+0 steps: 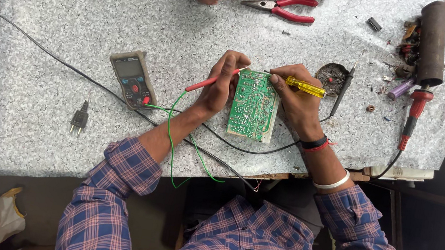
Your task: The person holds a green circuit board on the workbench and touches its contacts with a multimeter probe while holding a screwdriver in the other hand, testing the board. A second person across the bench uses an orange power tool on a separate component.
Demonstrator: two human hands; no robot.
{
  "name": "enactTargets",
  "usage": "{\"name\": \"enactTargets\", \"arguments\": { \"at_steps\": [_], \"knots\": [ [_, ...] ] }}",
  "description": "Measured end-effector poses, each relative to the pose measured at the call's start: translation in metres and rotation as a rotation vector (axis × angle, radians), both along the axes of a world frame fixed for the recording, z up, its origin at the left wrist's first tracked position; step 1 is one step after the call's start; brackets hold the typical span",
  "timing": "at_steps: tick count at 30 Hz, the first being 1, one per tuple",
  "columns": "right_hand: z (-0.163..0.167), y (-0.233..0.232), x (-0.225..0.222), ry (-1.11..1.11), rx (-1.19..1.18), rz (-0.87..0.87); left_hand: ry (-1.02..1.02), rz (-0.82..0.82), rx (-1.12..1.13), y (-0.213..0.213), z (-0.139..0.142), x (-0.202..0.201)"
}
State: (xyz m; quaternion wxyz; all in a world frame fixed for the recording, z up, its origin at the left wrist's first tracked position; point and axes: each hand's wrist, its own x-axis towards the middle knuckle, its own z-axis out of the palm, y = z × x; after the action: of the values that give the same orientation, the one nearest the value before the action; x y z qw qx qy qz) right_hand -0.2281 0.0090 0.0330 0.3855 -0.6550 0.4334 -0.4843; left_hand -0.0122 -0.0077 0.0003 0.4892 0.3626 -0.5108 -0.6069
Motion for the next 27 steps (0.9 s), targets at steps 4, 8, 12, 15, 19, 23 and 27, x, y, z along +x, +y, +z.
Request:
{"name": "enactTargets", "arguments": {
  "at_steps": [4,8,12,15,19,23,27],
  "knots": [
    [0.001,-0.001,-0.001,0.0,-0.002,-0.001,-0.018,0.206,-0.075,-0.002,-0.012,-0.005],
    [0.003,0.0,0.0,0.04,-0.03,0.01,-0.048,0.187,-0.092,-0.003,-0.018,-0.002],
    [0.006,0.001,0.002,0.011,0.003,0.036,-0.031,0.149,-0.007,-0.002,-0.015,0.001],
    [0.007,0.003,0.002,-0.034,0.057,0.036,-0.075,0.206,0.007,0.0,-0.008,-0.001],
    [0.005,0.003,0.002,-0.1,0.112,0.038,-0.094,0.107,-0.094,0.0,0.0,-0.001],
    [0.001,0.003,0.003,-0.13,0.127,0.022,-0.163,-0.017,-0.076,0.003,0.001,0.001],
    [-0.001,0.003,0.004,-0.22,0.151,0.048,-0.077,-0.061,-0.023,0.006,0.001,-0.002]
  ]
}}
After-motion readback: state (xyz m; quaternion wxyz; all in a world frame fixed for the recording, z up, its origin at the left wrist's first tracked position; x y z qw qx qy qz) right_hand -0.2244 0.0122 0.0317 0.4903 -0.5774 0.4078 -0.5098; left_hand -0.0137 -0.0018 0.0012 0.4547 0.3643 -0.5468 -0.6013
